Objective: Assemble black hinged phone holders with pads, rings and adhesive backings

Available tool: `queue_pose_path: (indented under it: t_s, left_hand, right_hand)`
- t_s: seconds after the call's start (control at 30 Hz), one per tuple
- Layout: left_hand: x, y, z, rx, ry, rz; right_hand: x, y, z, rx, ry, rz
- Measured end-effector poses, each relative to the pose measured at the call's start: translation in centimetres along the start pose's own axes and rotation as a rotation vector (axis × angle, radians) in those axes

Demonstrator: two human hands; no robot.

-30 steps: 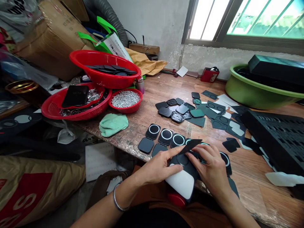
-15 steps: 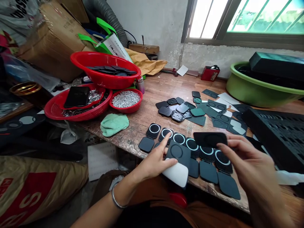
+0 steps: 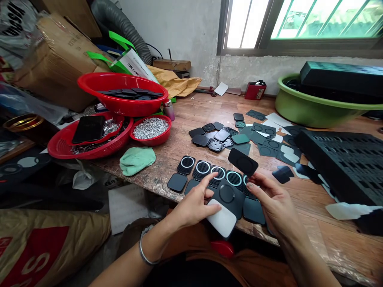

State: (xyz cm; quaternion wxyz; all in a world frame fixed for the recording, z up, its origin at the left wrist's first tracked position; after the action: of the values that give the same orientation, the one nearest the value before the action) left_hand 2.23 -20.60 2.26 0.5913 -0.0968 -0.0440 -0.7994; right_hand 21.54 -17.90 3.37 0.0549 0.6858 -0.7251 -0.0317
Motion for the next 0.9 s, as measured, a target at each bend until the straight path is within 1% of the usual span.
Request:
queue_pose_path:
  t_s: [0.1,0.2,0.27,0.33,0.37,0.4,0.43,0.47,0.53,0.57,0.6,0.63,0.67,0.77,0.8,0.83,0.9]
  left_hand:
    - [-0.2,0.2,0.0,-0.066,0.008,-0.021]
    - [-0.3,0.5,0.0,-0.043,0.013,-0.029]
    - [-0.4,0.8,0.1,-0.037,0.045,-0.022]
    - [-0.5,0.8,0.3,-0.098,0.098,0.021]
    - [-0.5,0.8,0.3,-0.132,0.115,0.043]
    - [-0.6,0.8,0.3,-0.154,0.119,0.06]
    - [-0.6,0.8,0.3,-0.159,0.111,0.073]
    - [-0.6,0.7,0.2,-0.147,0.094,0.076]
    - [-0.6,0.6,0.0,-0.084,0.044,0.055]
    - [-0.6,0.5,-0.1,-0.055,0.022,0.041]
    - [-0.5,0.4,-0.1,-0.025,0.003,0.02]
    - [-0.4,0.3,-0.2,0.016,-0.019,-0.004]
    - [-0.4,0.2,-0.3,0.066,-0.044,-0.031]
    - [0.1,0.0,-0.4,0.253,-0.139,-0.106]
    - [0.2,-0.1,-0.4,0.311,-0.164,-0.112]
    - [0.3,-0.3,-0.4,0.354,-0.179,-0.104]
    - [0.5,-0.8,-0.4,0.415,-0.194,-0.079]
  right_hand:
    - [-0.2,-0.1,0.5,0.071,-0.034,-0.029]
    - [0.0,0.3,0.1,0.071,-0.092,-0.063]
    - [0.6,1.6,-0.7,0.058,-0.114,-0.138]
    - [1.6,3.7,-1.8,0.084,-0.136,-0.264]
    - [2.1,4.8,-2.3,0.132,-0.174,-0.325]
    - [2.6,5.8,-2.8,0.214,-0.245,-0.357]
    - [2.9,6.5,-3.3,0.334,-0.342,-0.349]
    - [3.1,7.0,-3.7,0.485,-0.453,-0.301]
    - [3.0,7.1,-4.2,0.789,-0.662,-0.144]
    - [2.8,6.8,-4.1,0.896,-0.722,-0.079]
    - [2.4,6.4,-4.0,0.958,-0.746,-0.052]
    - [1.9,5.9,-3.7,0.977,-0.748,-0.07]
    - [1.4,5.4,-3.4,0.965,-0.735,-0.122]
    - [0.3,4.5,-2.4,0.862,-0.604,-0.359]
    - [0.1,4.4,-2.2,0.817,-0.553,-0.414]
    - [0.0,4.4,-2.0,0.771,-0.515,-0.448]
    - [0.1,4.6,-2.1,0.7,-0.496,-0.474]
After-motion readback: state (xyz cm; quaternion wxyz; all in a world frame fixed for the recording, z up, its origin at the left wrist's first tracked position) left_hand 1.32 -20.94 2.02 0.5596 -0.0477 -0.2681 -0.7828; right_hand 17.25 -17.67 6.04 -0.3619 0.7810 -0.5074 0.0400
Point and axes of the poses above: each hand's wrist, its own x-axis away from the middle knuckle, its own y-axis out of the palm, z = x × y, the point moved 6 cm from there along -x, towards the middle knuckle, and after that the axes turned 4 degrees about z, right-handed, at the moved point
